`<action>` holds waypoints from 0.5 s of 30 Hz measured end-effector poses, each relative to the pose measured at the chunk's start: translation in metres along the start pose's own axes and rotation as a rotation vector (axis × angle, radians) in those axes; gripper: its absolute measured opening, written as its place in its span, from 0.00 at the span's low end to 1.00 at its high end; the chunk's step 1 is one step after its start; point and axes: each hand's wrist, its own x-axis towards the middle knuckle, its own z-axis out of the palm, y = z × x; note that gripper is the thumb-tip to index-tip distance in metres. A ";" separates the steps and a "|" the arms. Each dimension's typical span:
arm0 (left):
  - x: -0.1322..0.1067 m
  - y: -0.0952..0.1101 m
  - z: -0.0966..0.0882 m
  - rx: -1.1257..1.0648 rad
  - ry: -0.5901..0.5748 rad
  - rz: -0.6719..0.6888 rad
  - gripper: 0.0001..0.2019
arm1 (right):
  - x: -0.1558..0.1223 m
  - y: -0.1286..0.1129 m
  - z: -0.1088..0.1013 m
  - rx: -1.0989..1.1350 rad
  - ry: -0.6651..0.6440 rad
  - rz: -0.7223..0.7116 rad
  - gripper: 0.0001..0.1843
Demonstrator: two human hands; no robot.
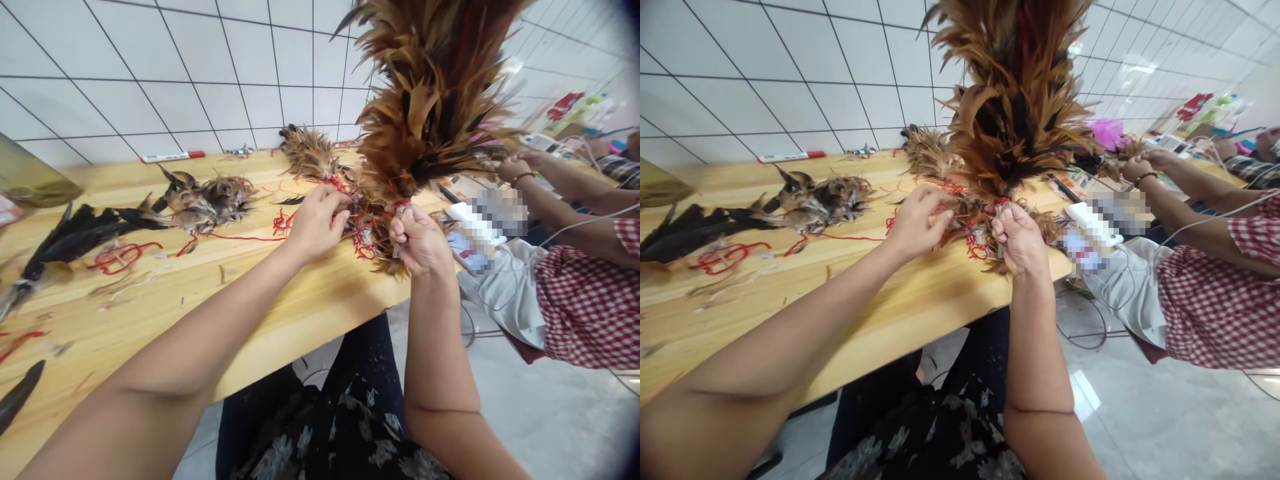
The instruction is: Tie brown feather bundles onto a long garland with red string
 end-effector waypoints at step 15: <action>-0.008 0.030 0.014 -0.078 -0.587 0.258 0.09 | -0.009 -0.004 -0.024 0.006 0.115 -0.045 0.20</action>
